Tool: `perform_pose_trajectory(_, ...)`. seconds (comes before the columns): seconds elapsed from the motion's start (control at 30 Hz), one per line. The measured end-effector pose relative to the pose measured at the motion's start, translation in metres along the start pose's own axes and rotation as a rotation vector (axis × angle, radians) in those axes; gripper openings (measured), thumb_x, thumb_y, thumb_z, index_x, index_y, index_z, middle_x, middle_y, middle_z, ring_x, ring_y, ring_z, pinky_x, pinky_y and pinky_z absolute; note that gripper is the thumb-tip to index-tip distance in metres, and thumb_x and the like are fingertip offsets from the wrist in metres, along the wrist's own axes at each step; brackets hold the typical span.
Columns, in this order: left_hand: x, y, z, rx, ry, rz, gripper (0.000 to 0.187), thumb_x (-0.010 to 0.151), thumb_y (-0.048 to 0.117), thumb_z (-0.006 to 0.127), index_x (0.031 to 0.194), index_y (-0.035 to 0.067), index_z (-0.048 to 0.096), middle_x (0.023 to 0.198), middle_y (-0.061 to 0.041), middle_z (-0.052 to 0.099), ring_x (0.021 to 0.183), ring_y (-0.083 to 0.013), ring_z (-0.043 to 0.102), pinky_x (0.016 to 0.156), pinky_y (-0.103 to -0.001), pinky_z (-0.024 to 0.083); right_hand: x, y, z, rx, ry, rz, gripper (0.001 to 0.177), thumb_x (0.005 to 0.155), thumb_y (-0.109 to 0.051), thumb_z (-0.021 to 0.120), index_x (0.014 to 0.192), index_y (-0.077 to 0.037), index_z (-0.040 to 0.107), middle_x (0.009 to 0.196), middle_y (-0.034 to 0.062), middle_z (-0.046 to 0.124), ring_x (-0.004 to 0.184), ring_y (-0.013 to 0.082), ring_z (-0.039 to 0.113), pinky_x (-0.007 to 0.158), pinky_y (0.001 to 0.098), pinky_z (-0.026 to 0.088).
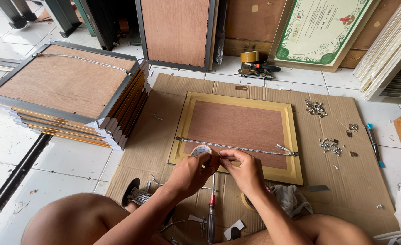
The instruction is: The person applies adhesive tape to the back of picture frames, wipes the edges with a cloth, and handles several completed and partially completed frames in a workshop setting.
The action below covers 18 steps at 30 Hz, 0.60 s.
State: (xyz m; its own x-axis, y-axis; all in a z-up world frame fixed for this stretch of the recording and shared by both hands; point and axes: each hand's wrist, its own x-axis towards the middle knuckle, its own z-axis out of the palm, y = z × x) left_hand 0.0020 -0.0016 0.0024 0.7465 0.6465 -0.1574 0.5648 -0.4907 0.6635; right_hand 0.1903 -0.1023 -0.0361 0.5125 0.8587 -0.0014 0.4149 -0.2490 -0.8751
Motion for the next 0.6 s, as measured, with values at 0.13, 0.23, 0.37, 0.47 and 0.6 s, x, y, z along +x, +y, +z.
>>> perform_pose_trajectory(0.13,-0.002,0.002,-0.002,-0.005,-0.011,0.005,0.014,0.100,0.032,0.069,0.100,0.019,0.071,0.102,-0.015,0.081,0.105,-0.0495,0.078,0.091,-0.062,0.060,0.001,0.010,0.010,-0.076,0.059,-0.035,0.012,0.094,-0.028,0.088,0.106,-0.031,0.090,0.093,-0.0060,0.091,0.087,0.0154,0.081,0.087,0.0347,0.063)
perform_pose_trajectory(0.23,-0.001,0.004,-0.002,0.011,-0.028,-0.024,0.015,0.100,0.035,0.069,0.100,0.019,0.071,0.103,-0.014,0.081,0.106,-0.0479,0.078,0.093,-0.060,0.060,-0.001,0.012,0.016,-0.137,0.091,-0.150,0.012,0.095,-0.020,0.087,0.104,-0.024,0.081,0.092,0.0037,0.088,0.083,0.0231,0.075,0.082,0.0395,0.062)
perform_pose_trajectory(0.37,0.008,-0.003,0.007,-0.007,-0.013,-0.063,0.017,0.099,0.036,0.069,0.099,0.019,0.070,0.103,-0.014,0.080,0.107,-0.0479,0.077,0.093,-0.061,0.059,0.002,0.023,0.023,-0.034,0.035,-0.184,0.004,0.105,-0.009,0.072,0.106,-0.013,0.070,0.092,0.0170,0.079,0.079,0.0316,0.066,0.078,0.0481,0.057)
perform_pose_trajectory(0.47,0.010,-0.009,0.011,0.028,0.013,-0.051,0.016,0.099,0.036,0.069,0.098,0.020,0.070,0.100,-0.012,0.080,0.106,-0.0451,0.078,0.094,-0.058,0.059,0.009,0.032,0.028,0.049,-0.050,-0.086,0.004,0.108,-0.010,0.068,0.110,-0.014,0.068,0.092,0.0151,0.077,0.081,0.0273,0.065,0.079,0.0457,0.055)
perform_pose_trajectory(0.6,0.004,-0.006,0.008,0.067,0.037,-0.006,0.015,0.099,0.036,0.068,0.097,0.021,0.069,0.094,-0.011,0.078,0.103,-0.0429,0.079,0.094,-0.055,0.057,0.023,0.048,0.034,0.200,-0.177,0.101,0.021,0.106,-0.009,0.068,0.124,-0.014,0.075,0.103,0.0076,0.083,0.094,0.0188,0.069,0.088,0.0354,0.056)
